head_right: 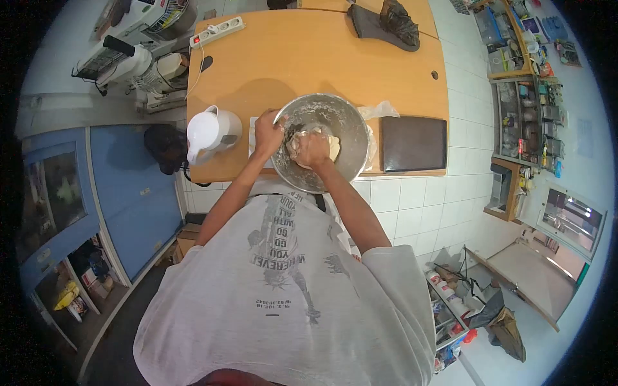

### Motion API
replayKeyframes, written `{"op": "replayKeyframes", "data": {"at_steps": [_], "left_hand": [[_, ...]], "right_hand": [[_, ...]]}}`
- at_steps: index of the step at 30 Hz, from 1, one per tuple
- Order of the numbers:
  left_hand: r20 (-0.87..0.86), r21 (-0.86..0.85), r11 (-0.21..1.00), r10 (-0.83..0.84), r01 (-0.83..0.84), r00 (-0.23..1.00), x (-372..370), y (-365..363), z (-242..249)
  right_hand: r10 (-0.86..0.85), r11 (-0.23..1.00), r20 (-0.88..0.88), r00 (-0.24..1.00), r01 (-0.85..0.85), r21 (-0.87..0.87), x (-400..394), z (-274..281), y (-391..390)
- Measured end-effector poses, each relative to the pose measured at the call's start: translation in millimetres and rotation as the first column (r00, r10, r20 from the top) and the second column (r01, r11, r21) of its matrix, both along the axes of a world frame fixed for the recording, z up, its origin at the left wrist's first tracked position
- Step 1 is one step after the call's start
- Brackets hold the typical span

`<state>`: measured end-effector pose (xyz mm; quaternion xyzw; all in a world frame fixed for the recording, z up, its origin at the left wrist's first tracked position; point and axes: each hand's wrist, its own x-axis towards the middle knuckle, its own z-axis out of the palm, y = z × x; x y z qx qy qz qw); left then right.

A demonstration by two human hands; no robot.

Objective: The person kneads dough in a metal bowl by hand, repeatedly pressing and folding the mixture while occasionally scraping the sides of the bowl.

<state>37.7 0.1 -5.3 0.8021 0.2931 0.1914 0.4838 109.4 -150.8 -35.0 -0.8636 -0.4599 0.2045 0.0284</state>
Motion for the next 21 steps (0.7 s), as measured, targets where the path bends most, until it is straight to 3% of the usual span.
{"op": "replayKeyframes", "data": {"at_steps": [2,5,8,10,14,16,18,21], "left_hand": [[-0.010,0.001,1.000,-0.008,0.008,1.000,2,1,-2],[-0.045,0.018,0.999,-0.026,0.027,0.999,3,5,0],[-0.154,-0.111,0.994,-0.025,0.008,0.988,3,5,9],[-0.008,0.035,0.999,-0.004,0.004,1.000,6,6,6],[-0.032,-0.022,0.999,-0.034,0.033,0.999,11,10,2],[0.025,0.035,0.998,-0.058,0.057,0.998,11,9,3],[0.027,0.024,0.998,-0.066,0.065,0.997,11,8,4],[0.045,0.026,0.998,-0.064,0.063,0.997,10,7,6]], "right_hand": [[-0.077,0.992,-0.006,0.997,0.078,0.104,-3,4,-5],[-0.075,0.971,0.037,0.997,0.064,0.232,-10,13,-24],[-0.051,0.966,-0.118,0.992,0.078,0.246,-18,38,-43],[-0.052,0.975,-0.062,0.997,0.064,0.213,-32,57,-58],[-0.031,0.976,-0.037,0.999,0.038,0.214,-51,73,-86],[-0.015,0.994,-0.051,0.999,0.021,0.108,-57,75,-83],[-0.012,0.989,0.061,0.998,0.003,0.146,-58,73,-74],[-0.085,0.991,0.001,0.996,0.084,0.108,-45,70,-49]]}}
